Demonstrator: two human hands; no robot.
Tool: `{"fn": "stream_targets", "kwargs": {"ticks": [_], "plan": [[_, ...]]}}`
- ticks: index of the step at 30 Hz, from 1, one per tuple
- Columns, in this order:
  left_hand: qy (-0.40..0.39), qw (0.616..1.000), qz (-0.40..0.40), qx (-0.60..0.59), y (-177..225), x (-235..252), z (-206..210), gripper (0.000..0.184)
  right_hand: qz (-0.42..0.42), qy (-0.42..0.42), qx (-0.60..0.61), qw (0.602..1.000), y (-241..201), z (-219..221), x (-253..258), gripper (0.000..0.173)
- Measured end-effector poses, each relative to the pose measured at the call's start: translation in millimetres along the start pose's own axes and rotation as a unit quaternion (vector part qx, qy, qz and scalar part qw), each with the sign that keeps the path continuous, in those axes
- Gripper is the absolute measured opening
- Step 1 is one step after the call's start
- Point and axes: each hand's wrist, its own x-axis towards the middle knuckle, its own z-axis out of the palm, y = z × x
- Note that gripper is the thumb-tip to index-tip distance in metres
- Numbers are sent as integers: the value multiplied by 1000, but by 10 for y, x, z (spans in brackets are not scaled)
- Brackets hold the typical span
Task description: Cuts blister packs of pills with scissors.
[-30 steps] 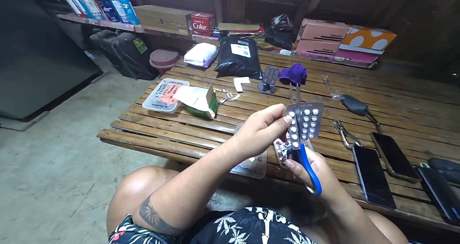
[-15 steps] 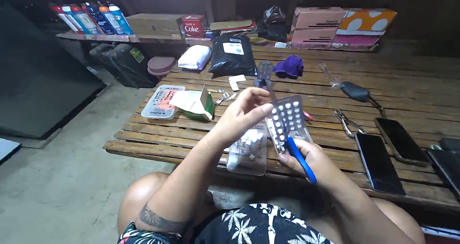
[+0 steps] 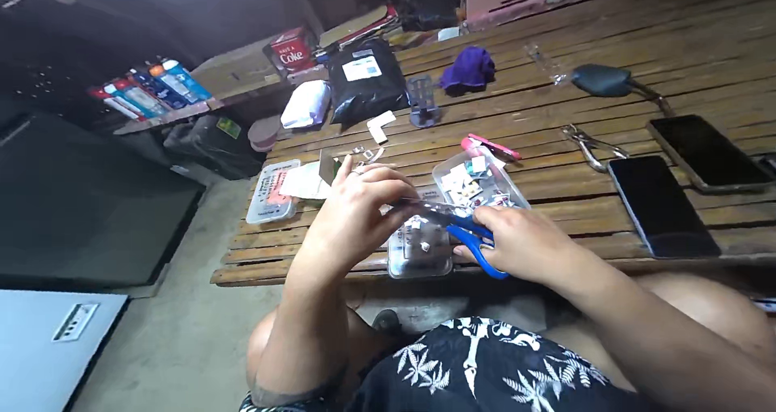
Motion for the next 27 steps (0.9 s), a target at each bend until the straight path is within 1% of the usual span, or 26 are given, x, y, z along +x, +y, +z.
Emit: {"fn": "stream_targets", "kwargs": {"ticks": [2, 3, 5, 7, 9, 10, 11, 12, 14, 16, 17, 19, 21, 23, 25, 26, 27], "plan": [[21, 1000, 5, 10, -7, -5, -36, 17, 12, -18, -8, 1000, 0, -20, 4, 53], [49, 999, 6, 7, -9, -7, -67, 17, 18, -27, -4, 999, 4, -38, 1, 55], [143, 989, 11, -22, -38, -38, -172, 18, 23, -20, 16, 999, 38, -69, -11, 55], [274, 958, 22, -85, -129, -146, -283, 19, 23, 21, 44, 999, 93, -103, -40, 44], [388, 909, 22, -150, -262, -299, -379, 22, 22, 84, 53, 995, 155, -157, -82, 38], [420, 891, 26, -169, -300, -347, -416, 23, 17, 125, 50, 991, 205, -184, -119, 38], [435, 881, 34, -185, -306, -359, -442, 24, 10, 166, 44, 985, 278, -214, -156, 38], [434, 880, 42, -190, -305, -366, -459, 25, 4, 198, 44, 979, 363, -262, -198, 39], [390, 904, 57, -166, -268, -387, -492, 24, -11, 239, 43, 970, 574, -351, -314, 41], [327, 933, 79, -132, -129, -336, -536, 14, -2, 250, 51, 967, 837, -369, -481, 42], [306, 940, 80, -125, -101, -349, -538, 13, 12, 252, 58, 966, 976, -345, -571, 44], [292, 944, 54, -143, -137, -452, -467, 14, 26, 266, 51, 962, 1255, -240, -727, 48], [280, 944, 11, -172, -194, -559, -373, 17, 22, 291, 28, 956, 1485, -112, -842, 59], [268, 946, -14, -181, -149, -560, -332, 15, 41, 271, 37, 961, 1590, -54, -914, 66], [257, 951, -16, -170, -101, -536, -307, 13, 71, 213, 78, 971, 1637, -55, -946, 63], [255, 953, -17, -160, -75, -530, -299, 12, 74, 203, 88, 972, 1657, -47, -943, 62], [254, 955, -23, -152, -54, -534, -291, 11, 62, 214, 83, 971, 1676, -31, -936, 63]]}}
